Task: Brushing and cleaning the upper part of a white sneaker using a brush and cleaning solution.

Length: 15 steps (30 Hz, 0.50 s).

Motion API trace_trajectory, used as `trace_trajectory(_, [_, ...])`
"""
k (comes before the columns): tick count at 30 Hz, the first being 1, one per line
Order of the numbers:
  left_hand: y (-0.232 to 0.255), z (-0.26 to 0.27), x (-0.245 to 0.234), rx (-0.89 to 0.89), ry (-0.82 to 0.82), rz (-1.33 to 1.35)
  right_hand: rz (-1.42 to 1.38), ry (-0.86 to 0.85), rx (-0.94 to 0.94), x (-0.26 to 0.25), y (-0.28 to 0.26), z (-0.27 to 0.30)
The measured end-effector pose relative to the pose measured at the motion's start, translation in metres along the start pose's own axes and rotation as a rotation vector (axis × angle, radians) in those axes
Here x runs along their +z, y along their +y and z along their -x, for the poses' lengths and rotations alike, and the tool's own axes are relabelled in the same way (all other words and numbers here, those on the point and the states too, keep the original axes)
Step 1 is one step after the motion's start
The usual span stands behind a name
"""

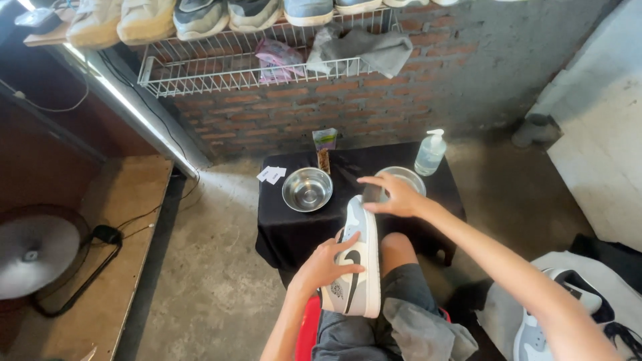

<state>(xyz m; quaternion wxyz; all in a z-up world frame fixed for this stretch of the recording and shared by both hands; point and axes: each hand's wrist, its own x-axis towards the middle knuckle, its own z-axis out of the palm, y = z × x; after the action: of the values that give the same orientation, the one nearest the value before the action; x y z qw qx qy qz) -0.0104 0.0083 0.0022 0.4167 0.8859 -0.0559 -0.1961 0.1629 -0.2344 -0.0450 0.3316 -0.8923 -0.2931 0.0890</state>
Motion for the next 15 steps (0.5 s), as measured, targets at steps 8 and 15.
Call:
trace_trajectory(8, [0.000,0.001,-0.001,-0.007,-0.002,-0.002,0.160,-0.093,-0.015,-0.025,-0.051,0.028])
trace_trajectory(15, [0.003,-0.003,0.003,0.023,0.004,-0.007,0.097,-0.057,0.164,-0.008,-0.016,-0.017])
